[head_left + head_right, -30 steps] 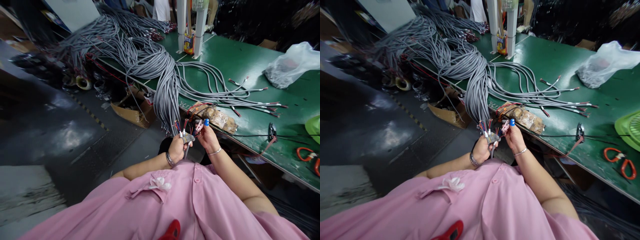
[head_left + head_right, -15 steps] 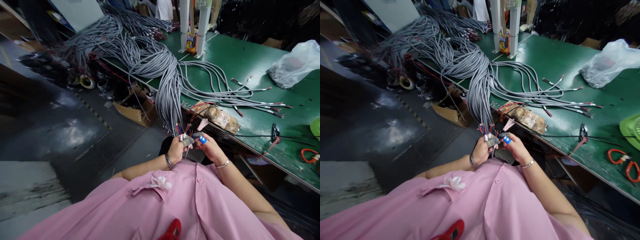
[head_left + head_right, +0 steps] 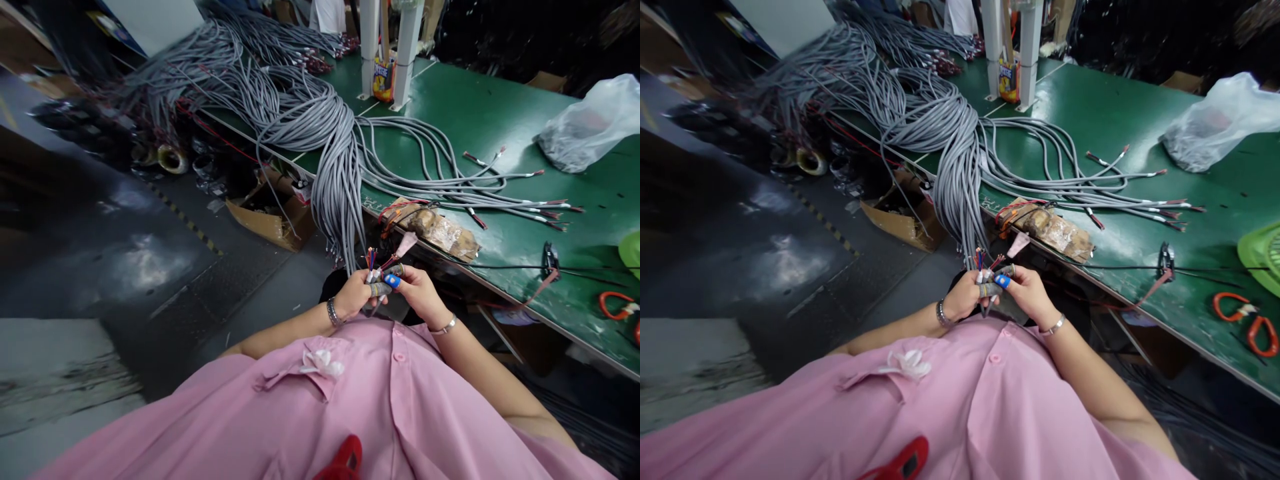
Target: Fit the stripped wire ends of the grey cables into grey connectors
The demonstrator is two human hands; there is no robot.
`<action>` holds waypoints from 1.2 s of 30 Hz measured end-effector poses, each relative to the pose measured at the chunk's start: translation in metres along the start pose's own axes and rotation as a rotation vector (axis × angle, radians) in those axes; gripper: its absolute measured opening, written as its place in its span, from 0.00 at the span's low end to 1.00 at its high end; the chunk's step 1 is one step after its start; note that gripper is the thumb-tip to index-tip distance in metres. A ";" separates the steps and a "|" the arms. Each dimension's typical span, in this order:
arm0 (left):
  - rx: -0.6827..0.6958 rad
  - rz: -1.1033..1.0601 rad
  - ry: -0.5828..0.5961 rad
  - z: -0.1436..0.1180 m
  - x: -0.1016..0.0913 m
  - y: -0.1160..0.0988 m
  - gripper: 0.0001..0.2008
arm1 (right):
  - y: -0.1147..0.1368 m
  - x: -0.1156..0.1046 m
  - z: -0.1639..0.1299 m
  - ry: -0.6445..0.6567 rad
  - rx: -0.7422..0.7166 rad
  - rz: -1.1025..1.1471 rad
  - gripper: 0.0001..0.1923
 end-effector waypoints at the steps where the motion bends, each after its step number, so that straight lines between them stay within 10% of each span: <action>1: 0.008 -0.026 -0.020 0.000 -0.001 0.000 0.13 | -0.002 -0.001 0.000 -0.019 0.010 0.008 0.09; 14: 0.137 -0.202 -0.213 -0.003 -0.011 -0.003 0.14 | -0.020 -0.010 -0.002 -0.146 0.081 0.126 0.10; 36: 0.112 -0.173 -0.205 -0.005 -0.008 0.001 0.15 | -0.008 0.004 0.008 -0.104 0.032 0.050 0.13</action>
Point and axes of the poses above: each hand's wrist, its own z-axis towards the middle knuckle, its own x-axis out of the palm, y = z × x, the point moved 8 cm from there along z, towards the middle knuckle, and after that the axes turned 14 degrees about y, right-handed, at the moved point
